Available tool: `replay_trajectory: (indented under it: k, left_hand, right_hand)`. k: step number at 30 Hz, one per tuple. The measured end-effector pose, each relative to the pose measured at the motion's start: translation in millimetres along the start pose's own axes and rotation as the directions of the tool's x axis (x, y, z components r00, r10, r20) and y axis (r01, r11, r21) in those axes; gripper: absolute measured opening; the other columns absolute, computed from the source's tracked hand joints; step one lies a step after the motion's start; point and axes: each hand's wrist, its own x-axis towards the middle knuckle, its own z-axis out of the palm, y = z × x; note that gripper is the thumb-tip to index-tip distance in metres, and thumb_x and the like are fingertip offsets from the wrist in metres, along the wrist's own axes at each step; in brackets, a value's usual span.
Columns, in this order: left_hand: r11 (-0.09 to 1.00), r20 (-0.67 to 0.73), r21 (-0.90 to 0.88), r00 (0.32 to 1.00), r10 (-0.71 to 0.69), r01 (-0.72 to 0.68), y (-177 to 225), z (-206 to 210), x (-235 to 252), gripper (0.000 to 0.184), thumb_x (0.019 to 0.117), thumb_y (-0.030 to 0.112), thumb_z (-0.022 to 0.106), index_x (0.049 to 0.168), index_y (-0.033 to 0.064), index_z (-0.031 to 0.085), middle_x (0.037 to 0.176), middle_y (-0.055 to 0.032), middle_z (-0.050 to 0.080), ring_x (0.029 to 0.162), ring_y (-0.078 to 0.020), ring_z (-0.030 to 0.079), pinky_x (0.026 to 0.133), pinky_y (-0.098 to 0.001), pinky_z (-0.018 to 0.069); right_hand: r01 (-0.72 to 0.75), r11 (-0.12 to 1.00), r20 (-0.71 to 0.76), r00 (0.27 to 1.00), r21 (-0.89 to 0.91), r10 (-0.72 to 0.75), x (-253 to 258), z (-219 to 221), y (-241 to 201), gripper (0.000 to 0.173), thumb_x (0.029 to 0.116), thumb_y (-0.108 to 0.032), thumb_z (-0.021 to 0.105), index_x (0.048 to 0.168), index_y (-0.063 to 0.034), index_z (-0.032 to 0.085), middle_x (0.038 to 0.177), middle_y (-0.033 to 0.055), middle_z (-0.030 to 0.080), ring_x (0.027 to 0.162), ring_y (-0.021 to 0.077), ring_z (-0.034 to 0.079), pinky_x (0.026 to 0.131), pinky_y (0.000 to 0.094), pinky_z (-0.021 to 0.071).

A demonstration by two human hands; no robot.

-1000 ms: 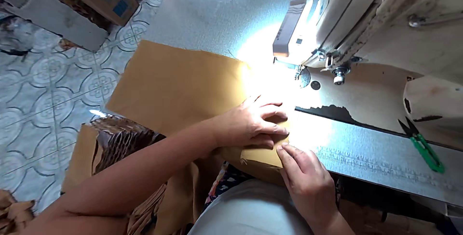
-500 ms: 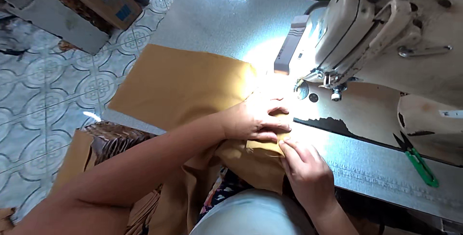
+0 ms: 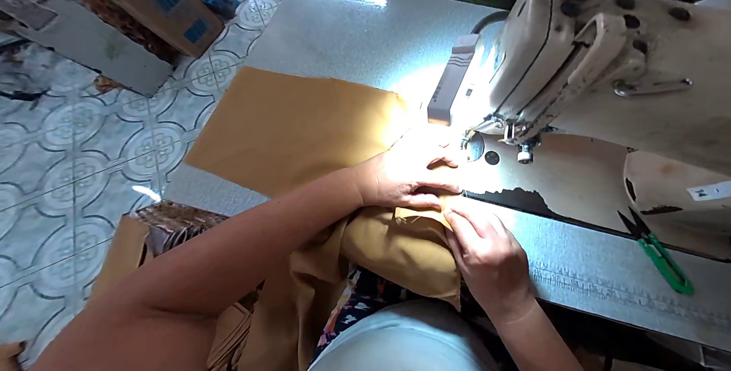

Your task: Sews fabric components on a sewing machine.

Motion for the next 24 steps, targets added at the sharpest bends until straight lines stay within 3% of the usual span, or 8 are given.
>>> replay_trajectory:
  k: [5, 8, 13, 15, 17, 19, 21, 24]
  left_hand:
    - [1.000, 0.035, -0.001, 0.999, -0.006, 0.006, -25.2, -5.8, 16.1, 0.043, 0.0977, 0.054, 0.051, 0.126, 0.0306, 0.073, 0.132, -0.0095, 0.064, 0.134, -0.0328, 0.050, 0.111, -0.0638, 0.0303]
    - [0.994, 0.141, -0.010, 0.984, -0.108, 0.111, -32.5, -20.3, 27.0, 0.050, 0.0945, 0.055, 0.054, 0.128, 0.0210, 0.068, 0.133, -0.0089, 0.064, 0.131, -0.0300, 0.055, 0.115, -0.0656, 0.0255]
    - [0.986, 0.077, 0.153, 0.994, -0.083, 0.071, -55.3, -18.1, 30.4, 0.051, 0.0958, 0.061, 0.050, 0.120, 0.0226, 0.073, 0.132, -0.0167, 0.066, 0.136, -0.0403, 0.052, 0.121, -0.0591, 0.0262]
    - [0.965, 0.007, 0.262, 1.000, -0.005, 0.003, -36.7, -27.7, 30.5, 0.036, 0.1014, 0.041, 0.052, 0.111, 0.0166, 0.076, 0.121, -0.0180, 0.072, 0.125, -0.0422, 0.061, 0.111, -0.0611, 0.0402]
    - [0.965, -0.012, 0.262, 1.000, -0.024, 0.026, 13.4, -42.7, 23.8, 0.027, 0.1048, 0.026, 0.052, 0.099, 0.0117, 0.075, 0.116, -0.0122, 0.074, 0.111, -0.0303, 0.070, 0.090, -0.0489, 0.0548]
    - [0.992, 0.075, -0.042, 0.991, -0.114, 0.117, 80.6, -43.4, -4.5, 0.032, 0.1055, 0.036, 0.050, 0.094, 0.0156, 0.072, 0.099, -0.0010, 0.071, 0.092, -0.0143, 0.069, 0.075, -0.0359, 0.0572]
    - [0.828, 0.355, -0.467, 0.923, -0.145, 0.310, 135.0, -31.9, -45.1, 0.048, 0.1060, 0.047, 0.046, 0.094, 0.0107, 0.075, 0.094, -0.0032, 0.072, 0.085, -0.0156, 0.070, 0.073, -0.0397, 0.0586]
    - [0.237, 0.562, -0.723, 0.752, -0.343, 0.649, 150.0, 8.8, -125.3, 0.079, 0.0979, 0.072, 0.039, 0.122, 0.0029, 0.069, 0.112, -0.0090, 0.075, 0.088, -0.0136, 0.072, 0.076, -0.0337, 0.0600]
  right_hand:
    - [-0.010, 1.000, -0.010, 1.000, 0.009, 0.010, 22.1, 11.1, 16.5, 0.022, 0.0990, -0.022, 0.062, 0.096, -0.0115, 0.081, 0.097, 0.0085, 0.077, 0.087, 0.0266, 0.074, 0.069, 0.0385, 0.0606]
    - [-0.018, 1.000, -0.034, 0.999, 0.016, 0.018, 34.6, 17.7, 23.7, 0.021, 0.0985, -0.021, 0.063, 0.094, -0.0114, 0.080, 0.092, 0.0102, 0.076, 0.085, 0.0282, 0.074, 0.067, 0.0409, 0.0598]
    - [-0.024, 0.999, -0.073, 0.997, 0.044, 0.028, 46.9, 23.7, 29.6, 0.018, 0.0977, -0.019, 0.064, 0.096, -0.0118, 0.080, 0.099, 0.0089, 0.076, 0.094, 0.0267, 0.073, 0.073, 0.0395, 0.0593]
    - [-0.027, 0.998, -0.074, 0.997, 0.050, 0.030, 46.3, 24.8, 29.6, 0.018, 0.0976, -0.019, 0.064, 0.098, -0.0114, 0.080, 0.104, 0.0093, 0.076, 0.099, 0.0276, 0.072, 0.076, 0.0399, 0.0592]
    - [-0.035, 0.998, -0.074, 0.996, 0.060, 0.039, 46.2, 25.5, 30.5, 0.017, 0.0971, -0.019, 0.065, 0.096, -0.0093, 0.079, 0.104, 0.0107, 0.075, 0.099, 0.0286, 0.072, 0.077, 0.0404, 0.0595]
    - [-0.050, 0.995, -0.072, 0.996, 0.087, 0.057, 45.6, 25.9, 30.5, 0.016, 0.0959, -0.018, 0.066, 0.095, -0.0081, 0.078, 0.101, 0.0136, 0.073, 0.096, 0.0303, 0.072, 0.075, 0.0424, 0.0596]
    - [-0.067, 0.993, -0.063, 0.995, 0.100, 0.074, 45.0, 25.6, 30.5, 0.016, 0.0959, -0.019, 0.066, 0.098, -0.0091, 0.079, 0.102, 0.0140, 0.072, 0.095, 0.0306, 0.071, 0.074, 0.0428, 0.0588]
    - [-0.068, 0.993, -0.073, 0.995, 0.096, 0.075, 44.9, 26.0, 31.3, 0.016, 0.0955, -0.018, 0.067, 0.099, -0.0092, 0.079, 0.100, 0.0140, 0.072, 0.093, 0.0314, 0.071, 0.073, 0.0433, 0.0581]
